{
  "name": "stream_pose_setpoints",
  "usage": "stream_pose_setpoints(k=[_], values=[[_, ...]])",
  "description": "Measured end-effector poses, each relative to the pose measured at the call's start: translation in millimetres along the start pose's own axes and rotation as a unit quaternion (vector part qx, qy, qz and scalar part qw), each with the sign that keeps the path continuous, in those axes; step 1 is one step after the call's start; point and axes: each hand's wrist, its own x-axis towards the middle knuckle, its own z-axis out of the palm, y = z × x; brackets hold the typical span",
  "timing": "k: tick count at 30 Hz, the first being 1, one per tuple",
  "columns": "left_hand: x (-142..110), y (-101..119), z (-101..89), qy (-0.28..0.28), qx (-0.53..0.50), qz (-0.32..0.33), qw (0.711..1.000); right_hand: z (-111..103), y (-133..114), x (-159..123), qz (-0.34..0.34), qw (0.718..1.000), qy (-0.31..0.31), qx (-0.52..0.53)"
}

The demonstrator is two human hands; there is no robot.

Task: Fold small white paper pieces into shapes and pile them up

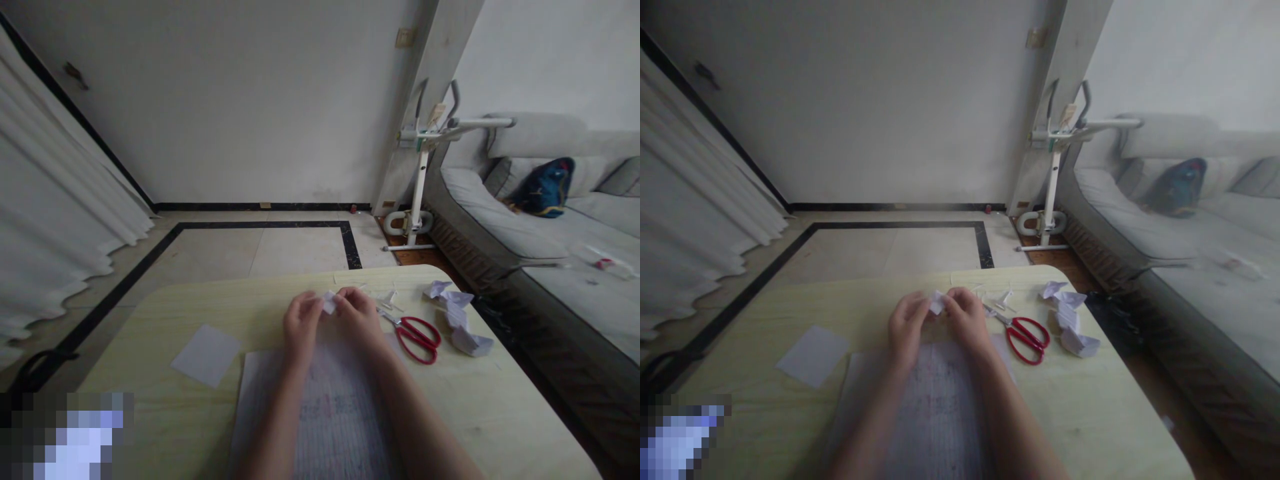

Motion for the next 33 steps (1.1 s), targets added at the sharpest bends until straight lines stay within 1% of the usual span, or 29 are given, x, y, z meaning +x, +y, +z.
stream_pose_setpoints(k=[4, 6, 8, 12, 14, 19, 25, 30, 33], values=[[-0.3, 1.2, 0.2, -0.018, 0.022, 0.023, 0.999, -0.5, 0.7, 0.5, 0.002, 1.0, -0.002, 0.012], [-0.7, 2.8, -0.3, -0.017, 0.046, 0.033, 0.998, 0.4, 0.1, 0.9, -0.001, 1.0, 0.004, 0.013], [-1.3, 4.6, -0.7, -0.011, 0.06, 0.04, 0.997, 1.5, 0.3, 1.6, -0.002, 0.999, 0.018, 0.036], [-3.1, 6.1, 0.4, -0.02, 0.065, 0.053, 0.996, 2.3, 3.0, 3.3, 0.027, 0.996, 0.045, 0.074], [-3.5, 5.4, 1.5, -0.024, 0.05, 0.049, 0.997, 1.7, 3.6, 3.9, 0.04, 0.996, 0.05, 0.067], [-3.3, 3.2, 4.0, -0.048, 0.001, 0.011, 0.999, -0.3, 2.0, 4.7, 0.039, 0.993, 0.073, 0.079], [-2.6, 1.7, 2.7, -0.078, 0.053, 0.019, 0.995, -0.6, 4.1, 4.9, 0.043, 0.992, 0.085, 0.08], [-3.3, 1.6, 1.2, -0.078, 0.076, 0.034, 0.994, 1.2, 3.8, 4.6, 0.049, 0.99, 0.091, 0.096], [-4.1, 3.1, 1.4, -0.076, 0.076, 0.033, 0.994, 0.8, 2.0, 4.6, 0.053, 0.99, 0.081, 0.098]])
